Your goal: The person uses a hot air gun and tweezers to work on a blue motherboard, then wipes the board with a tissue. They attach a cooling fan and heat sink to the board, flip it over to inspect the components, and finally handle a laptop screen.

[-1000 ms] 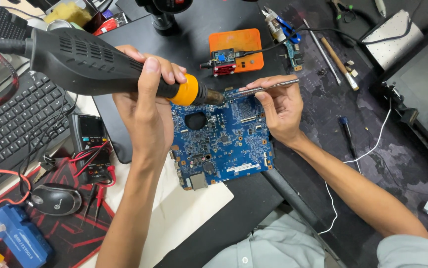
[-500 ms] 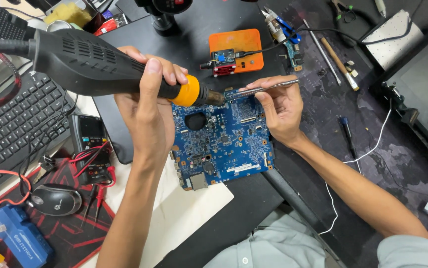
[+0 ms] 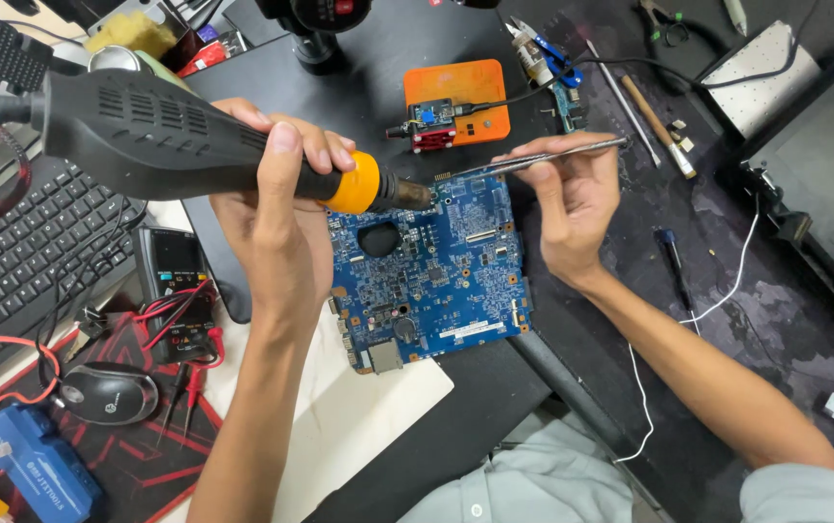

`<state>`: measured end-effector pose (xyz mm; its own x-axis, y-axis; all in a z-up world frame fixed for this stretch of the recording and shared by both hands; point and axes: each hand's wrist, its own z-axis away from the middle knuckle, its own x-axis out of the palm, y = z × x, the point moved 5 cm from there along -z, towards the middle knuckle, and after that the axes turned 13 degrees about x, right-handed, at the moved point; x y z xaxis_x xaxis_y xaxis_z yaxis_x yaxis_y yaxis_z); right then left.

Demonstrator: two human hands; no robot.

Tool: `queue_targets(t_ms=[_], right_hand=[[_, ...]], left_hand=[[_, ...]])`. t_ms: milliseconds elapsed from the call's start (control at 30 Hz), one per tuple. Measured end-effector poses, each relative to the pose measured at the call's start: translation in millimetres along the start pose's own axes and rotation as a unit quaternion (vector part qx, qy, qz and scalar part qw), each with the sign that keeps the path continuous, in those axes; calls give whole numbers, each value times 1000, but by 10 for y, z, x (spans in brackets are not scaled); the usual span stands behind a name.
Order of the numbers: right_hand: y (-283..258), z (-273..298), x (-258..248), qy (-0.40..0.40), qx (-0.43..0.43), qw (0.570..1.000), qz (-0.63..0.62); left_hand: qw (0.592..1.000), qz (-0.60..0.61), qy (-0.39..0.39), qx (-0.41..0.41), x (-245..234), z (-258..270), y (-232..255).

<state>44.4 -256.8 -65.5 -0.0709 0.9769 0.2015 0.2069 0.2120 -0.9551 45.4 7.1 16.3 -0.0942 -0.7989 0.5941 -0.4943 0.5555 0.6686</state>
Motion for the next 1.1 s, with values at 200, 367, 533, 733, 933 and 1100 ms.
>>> queue_targets(t_ms=[200,367,533,733,933,1100], right_hand=[[-12,-171,-398,90,7,996,-21],[66,-290,-422,61,19,998,-3],[82,-339,-337,51,27,998,3],[106,-316,-319,37,21,999,11],[109,-335,-314,36,24,999,-2],[96,-357,-300,40,27,999,13]], left_hand=[[1000,4,-7,4,78,5,-23],[999,34,6,9,223,-85,-208],[997,69,0,24,362,-194,-362],[997,77,1,29,442,-196,-446],[997,71,1,23,441,-180,-535],[997,67,0,24,439,-185,-533]])
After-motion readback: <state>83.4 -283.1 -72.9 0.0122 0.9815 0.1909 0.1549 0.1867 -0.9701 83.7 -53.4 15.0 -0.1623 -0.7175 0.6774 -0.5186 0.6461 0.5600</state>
